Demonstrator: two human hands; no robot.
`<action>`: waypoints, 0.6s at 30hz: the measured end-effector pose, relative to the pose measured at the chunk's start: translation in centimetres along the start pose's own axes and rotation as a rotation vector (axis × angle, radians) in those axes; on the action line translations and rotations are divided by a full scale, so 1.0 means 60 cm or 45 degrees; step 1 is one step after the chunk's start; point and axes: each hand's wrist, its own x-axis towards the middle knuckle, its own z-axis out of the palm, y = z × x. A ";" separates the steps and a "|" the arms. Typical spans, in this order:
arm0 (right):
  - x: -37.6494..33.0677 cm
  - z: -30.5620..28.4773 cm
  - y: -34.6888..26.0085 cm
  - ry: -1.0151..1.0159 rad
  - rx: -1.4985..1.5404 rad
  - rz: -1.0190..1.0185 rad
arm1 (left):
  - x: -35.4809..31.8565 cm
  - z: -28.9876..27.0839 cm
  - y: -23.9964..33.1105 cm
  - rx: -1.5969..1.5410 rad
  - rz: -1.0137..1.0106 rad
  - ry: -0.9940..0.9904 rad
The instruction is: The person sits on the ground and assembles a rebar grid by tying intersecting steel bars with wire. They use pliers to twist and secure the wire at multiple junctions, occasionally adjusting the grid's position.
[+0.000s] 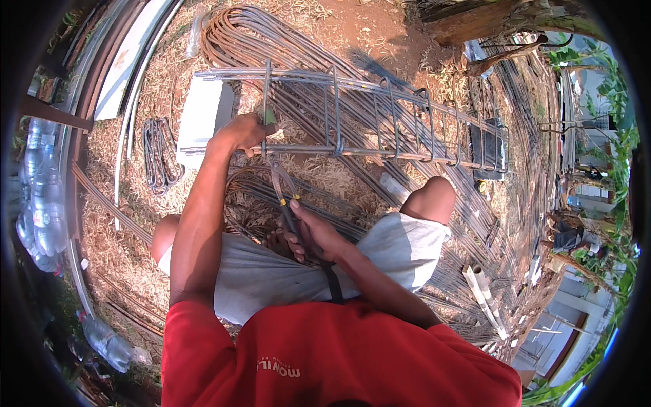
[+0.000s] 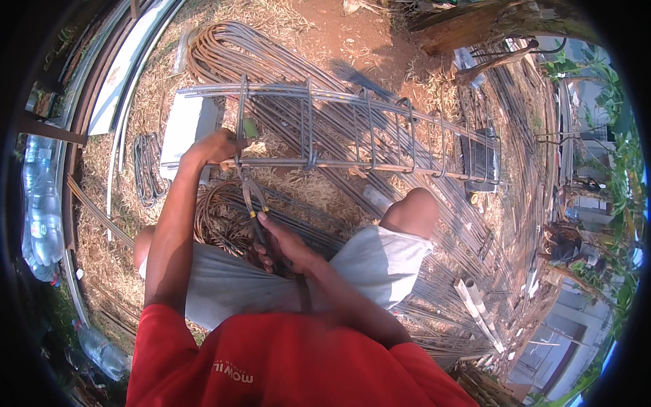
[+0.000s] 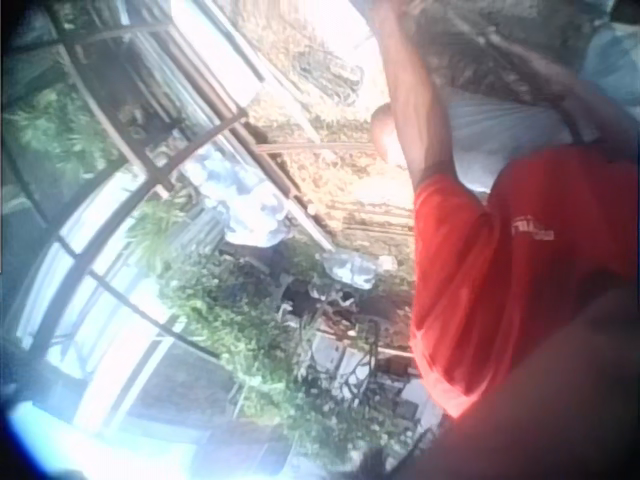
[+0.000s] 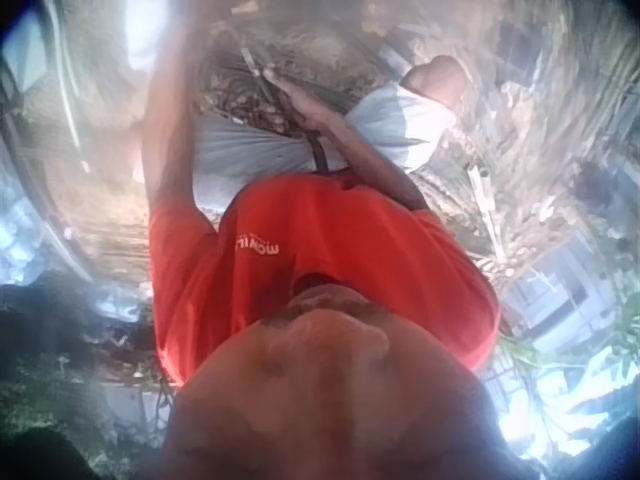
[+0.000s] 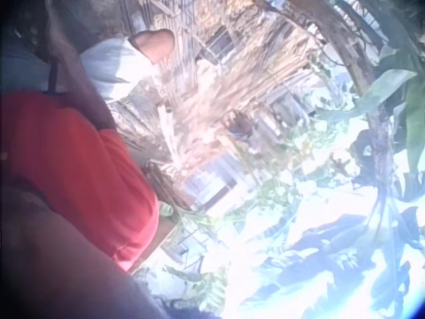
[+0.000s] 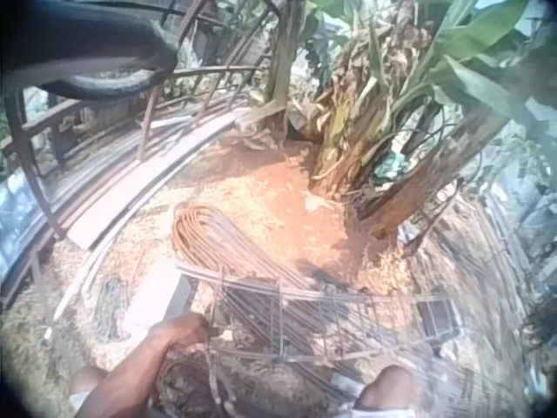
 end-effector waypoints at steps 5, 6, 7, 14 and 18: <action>-0.045 -0.099 -0.005 0.696 -1.680 -0.281 | -0.010 -0.038 0.044 0.203 0.093 0.511; -0.050 -0.113 -0.001 0.806 -1.923 -0.317 | -0.012 -0.040 0.061 0.115 0.231 0.622; -0.055 -0.124 0.004 0.836 -1.887 -0.308 | -0.010 -0.040 0.081 0.011 0.335 0.598; -0.037 -0.145 0.057 1.019 -1.637 -0.094 | 0.010 0.062 0.205 -0.201 0.980 0.397; -0.022 -0.138 0.097 1.164 -1.527 -0.107 | 0.028 0.154 0.241 -0.143 1.053 0.244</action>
